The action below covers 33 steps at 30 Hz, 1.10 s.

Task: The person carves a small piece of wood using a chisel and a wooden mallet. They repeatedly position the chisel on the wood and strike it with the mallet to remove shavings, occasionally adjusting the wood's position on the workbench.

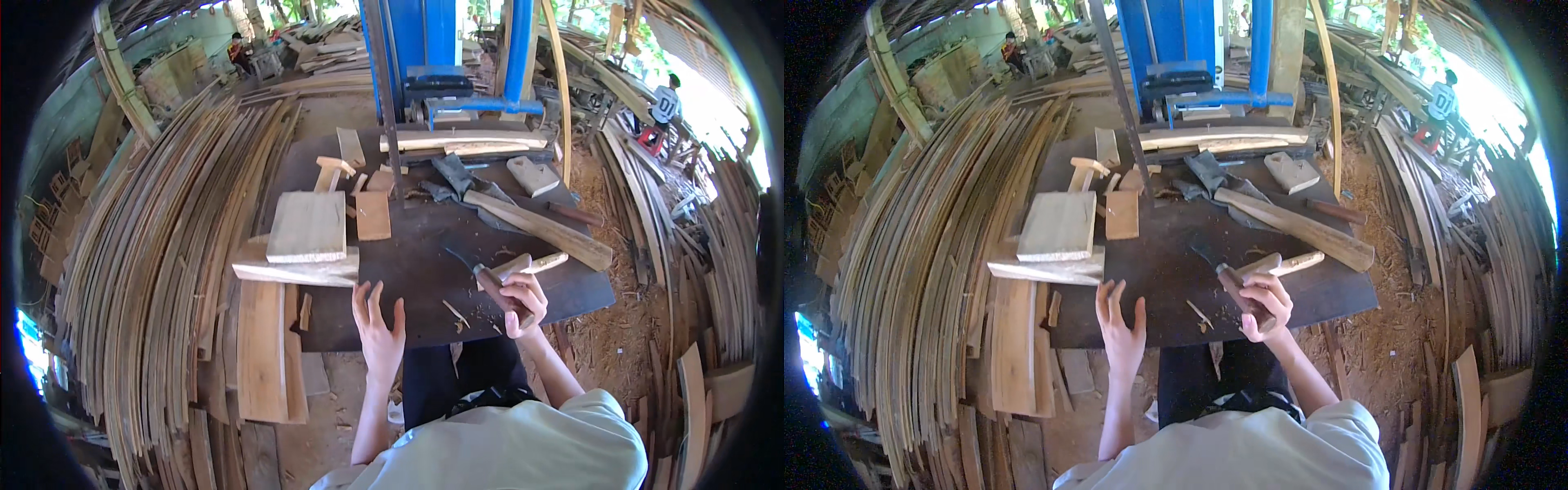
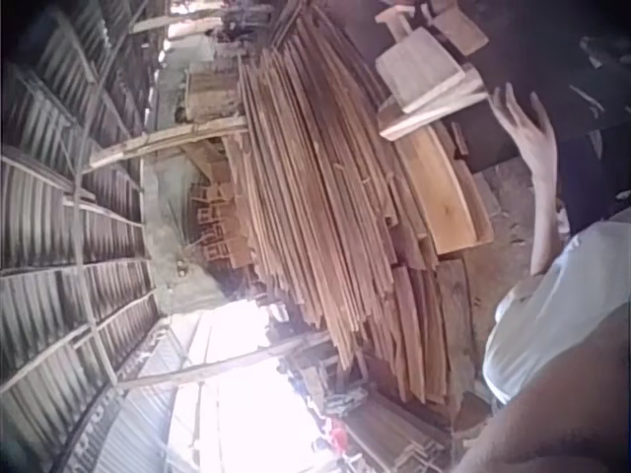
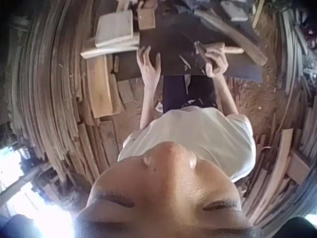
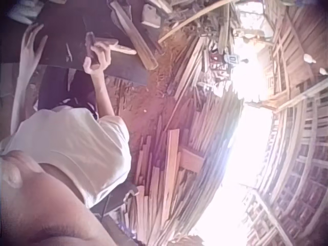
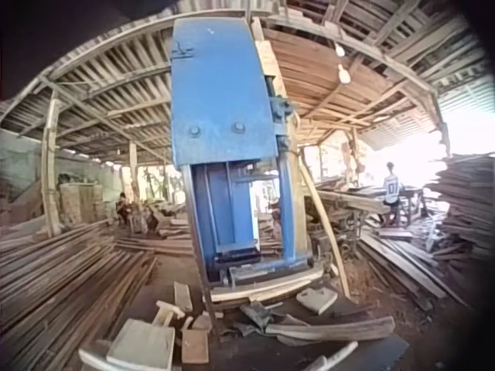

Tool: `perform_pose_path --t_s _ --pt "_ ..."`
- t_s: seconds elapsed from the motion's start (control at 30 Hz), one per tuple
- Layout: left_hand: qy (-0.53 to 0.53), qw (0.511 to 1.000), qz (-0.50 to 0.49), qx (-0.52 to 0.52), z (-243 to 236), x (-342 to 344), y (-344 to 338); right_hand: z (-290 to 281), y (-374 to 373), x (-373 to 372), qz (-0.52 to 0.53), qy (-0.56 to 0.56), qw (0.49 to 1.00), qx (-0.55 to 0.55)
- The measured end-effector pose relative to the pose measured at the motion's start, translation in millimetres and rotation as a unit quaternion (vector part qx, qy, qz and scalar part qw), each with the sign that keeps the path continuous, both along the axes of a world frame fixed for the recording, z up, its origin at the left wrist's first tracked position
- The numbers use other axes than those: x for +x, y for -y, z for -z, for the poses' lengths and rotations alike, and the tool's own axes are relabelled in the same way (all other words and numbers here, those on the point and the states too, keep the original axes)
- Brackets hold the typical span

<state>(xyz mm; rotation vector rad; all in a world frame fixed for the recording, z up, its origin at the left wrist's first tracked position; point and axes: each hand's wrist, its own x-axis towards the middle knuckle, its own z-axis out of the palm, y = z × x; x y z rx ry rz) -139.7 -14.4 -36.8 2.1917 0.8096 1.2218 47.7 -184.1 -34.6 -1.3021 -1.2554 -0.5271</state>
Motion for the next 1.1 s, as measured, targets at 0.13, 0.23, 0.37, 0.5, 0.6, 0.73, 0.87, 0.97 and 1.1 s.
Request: perform_pose_path --t_s 0.13,0.23,0.37,0.5,0.6,0.73,0.87,0.97,1.1 --pt "-0.029 0.999 0.034 0.009 1.9 -7.1 -0.2 -0.3 0.0 -0.5 0.011 -0.033 0.999 0.016" --pt "-0.042 0.998 0.032 0.018 1.8 -6.3 -2.1 -4.3 -4.5 0.8 0.012 -0.034 0.999 0.026" --pt "-0.032 0.999 -0.006 0.030 -2.0 -0.5 2.3 -3.8 -6.9 -2.3 0.017 0.007 1.000 0.016" --pt "-0.037 0.997 -0.046 0.051 -0.9 3.8 6.6 -1.2 -7.9 -1.1 -0.019 0.032 0.999 0.017" --pt "-0.024 0.994 -0.073 0.078 -0.5 4.5 5.4 -7.7 -9.0 -2.3 -0.030 0.059 0.998 0.021" --pt "-0.038 0.994 -0.086 0.057 2.1 10.3 7.7 -6.4 -4.9 -4.2 -0.042 0.029 0.999 -0.011" --pt "-0.039 0.994 -0.077 0.064 4.0 12.4 8.0 -6.0 -5.7 -2.9 -0.049 0.031 0.998 -0.003" --pt "-0.040 0.993 -0.071 0.084 6.0 8.6 6.2 -1.9 -6.0 -6.9 -0.028 -0.018 0.999 0.004" --pt "-0.049 0.992 -0.067 0.099 9.4 7.6 6.6 -9.2 -1.9 1.5 0.009 -0.004 1.000 0.020"
